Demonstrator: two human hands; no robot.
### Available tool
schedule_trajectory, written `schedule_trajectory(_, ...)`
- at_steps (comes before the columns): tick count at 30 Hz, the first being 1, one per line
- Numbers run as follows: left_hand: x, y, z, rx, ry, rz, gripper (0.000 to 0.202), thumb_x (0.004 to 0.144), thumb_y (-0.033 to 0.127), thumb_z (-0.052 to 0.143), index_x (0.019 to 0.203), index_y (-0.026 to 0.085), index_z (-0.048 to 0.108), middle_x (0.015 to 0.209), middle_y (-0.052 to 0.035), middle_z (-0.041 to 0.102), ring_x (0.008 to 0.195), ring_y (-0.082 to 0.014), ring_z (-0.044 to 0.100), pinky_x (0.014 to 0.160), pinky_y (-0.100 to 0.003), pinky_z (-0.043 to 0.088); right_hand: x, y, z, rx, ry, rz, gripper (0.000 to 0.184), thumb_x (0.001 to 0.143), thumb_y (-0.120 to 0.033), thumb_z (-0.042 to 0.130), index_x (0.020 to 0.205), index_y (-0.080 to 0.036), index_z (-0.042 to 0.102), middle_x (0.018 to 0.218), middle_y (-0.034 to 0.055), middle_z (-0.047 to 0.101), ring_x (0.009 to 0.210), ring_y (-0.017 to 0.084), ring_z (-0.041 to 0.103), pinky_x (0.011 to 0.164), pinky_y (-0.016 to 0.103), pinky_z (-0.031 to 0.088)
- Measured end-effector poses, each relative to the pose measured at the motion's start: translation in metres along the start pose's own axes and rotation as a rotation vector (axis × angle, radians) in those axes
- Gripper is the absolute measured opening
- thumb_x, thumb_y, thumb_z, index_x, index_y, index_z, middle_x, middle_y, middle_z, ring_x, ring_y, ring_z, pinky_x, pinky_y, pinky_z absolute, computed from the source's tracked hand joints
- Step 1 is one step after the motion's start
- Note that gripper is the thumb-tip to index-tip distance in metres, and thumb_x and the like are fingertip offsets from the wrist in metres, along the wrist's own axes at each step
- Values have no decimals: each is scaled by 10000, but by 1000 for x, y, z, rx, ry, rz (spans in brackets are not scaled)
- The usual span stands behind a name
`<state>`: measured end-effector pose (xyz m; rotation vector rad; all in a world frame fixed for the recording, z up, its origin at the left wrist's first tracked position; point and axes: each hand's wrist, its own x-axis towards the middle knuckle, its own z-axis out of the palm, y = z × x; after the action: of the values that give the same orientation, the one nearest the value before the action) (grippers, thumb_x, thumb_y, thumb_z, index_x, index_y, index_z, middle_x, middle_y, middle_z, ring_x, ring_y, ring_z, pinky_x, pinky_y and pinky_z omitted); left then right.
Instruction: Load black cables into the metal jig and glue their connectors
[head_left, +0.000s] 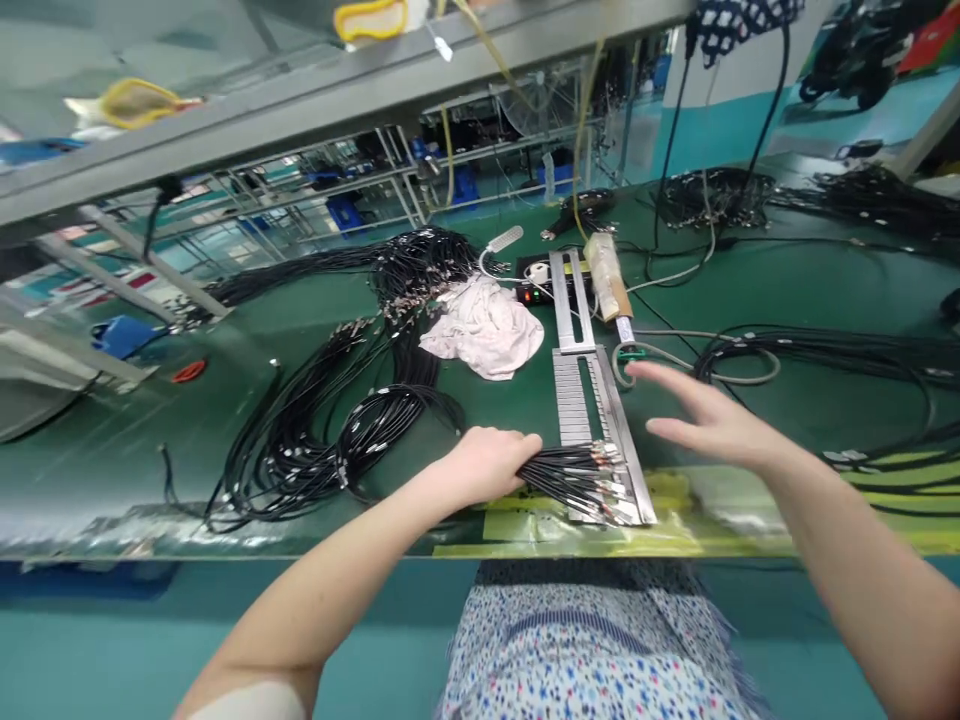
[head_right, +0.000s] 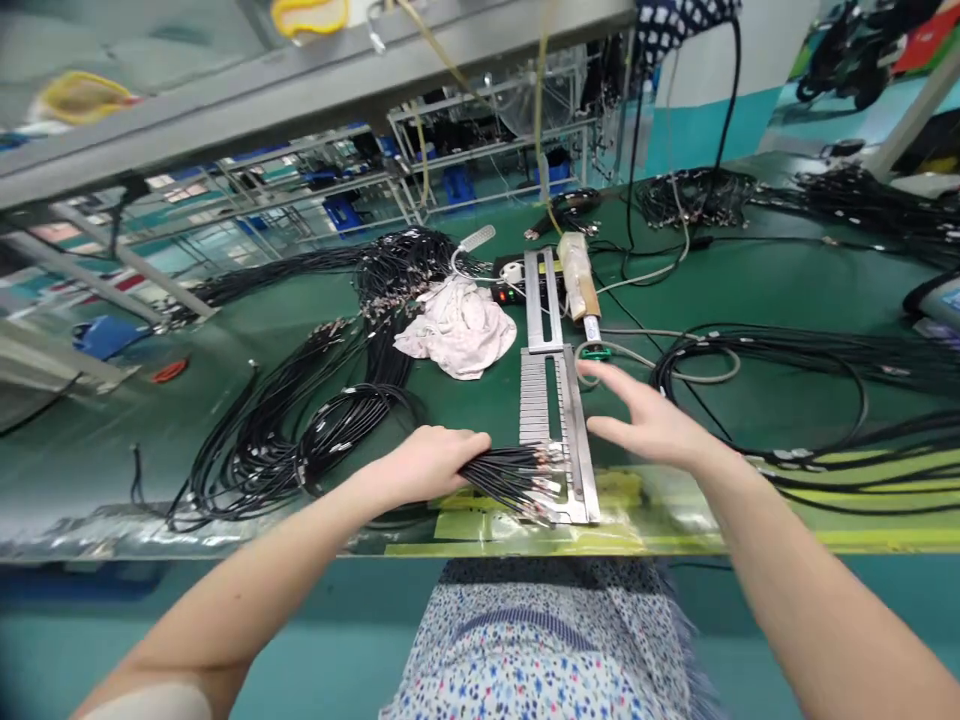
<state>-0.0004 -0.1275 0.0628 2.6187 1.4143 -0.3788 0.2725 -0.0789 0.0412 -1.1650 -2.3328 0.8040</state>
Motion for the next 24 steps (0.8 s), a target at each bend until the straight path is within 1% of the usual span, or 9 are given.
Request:
schedule_trajectory(2,5,8,8,12,24,-21,193,788,234,517,977,195,525,888,-70,641,755,-243,627,627,-320,452,6,-36,-1,-86,-12,-128,723,789,-528,499,1413,-243,271,1448,68,349,1309,283,352,1055,456,339)
schedule_trajectory(4,6,15,14,0,67,-65,239,776,223,524,1010,171,532,909,-90,635,791,-255,618,668,-354,460,11,-68,20,-246,-101,-302,955,650,-524,637,1434,-167,226,1389,151,415,1250,357,405,1011,493,364)
schedule_trajectory(6,0,19,18,4,154,-109,240,765,225,541,990,142,551,910,-110,626,880,-274,589,768,-408,446,16,-84,50,-398,-174,-313,952,634,-366,631,1434,-90,196,1213,213,555,1109,388,516,924,528,398)
schedule_trajectory(8,-10,23,26,20,312,-164,236,746,238,578,958,136,566,926,-116,614,981,-291,540,894,-477,384,22,-85,71,-432,-284,-210,822,664,-199,522,1412,-47,215,1028,207,637,935,340,604,804,471,446)
schedule_trajectory(11,-26,29,49,25,648,-322,472,695,247,643,1138,164,502,1187,-140,523,1163,-335,422,965,-531,320,35,-75,74,-123,-490,42,576,666,-142,461,1240,-112,420,834,107,651,726,233,621,638,337,466)
schedule_trajectory(14,-40,36,76,9,918,-524,648,706,179,607,1300,131,353,1304,-187,426,1180,-338,425,868,-455,419,41,-73,56,448,-707,337,334,691,-219,528,1017,-179,465,734,21,605,549,140,557,529,275,455)
schedule_trajectory(16,-50,40,88,-22,949,-551,543,749,139,533,1265,79,375,1090,-162,568,938,-260,570,705,-365,464,38,-78,46,745,-750,448,398,708,-285,595,1055,-209,416,786,15,613,545,115,551,504,245,445)
schedule_trajectory(19,-68,43,89,-60,952,-425,354,795,133,444,1144,79,463,726,-38,603,600,-177,551,537,-310,413,24,-92,37,898,-755,469,536,702,-381,672,1127,-234,380,828,29,628,490,73,507,425,187,361)
schedule_trajectory(24,-91,37,63,-127,1186,-343,197,756,122,400,908,124,526,610,-14,570,507,-142,518,490,-275,347,14,-113,28,854,-679,473,603,675,-478,701,1163,-235,442,768,39,641,411,36,441,396,170,315)
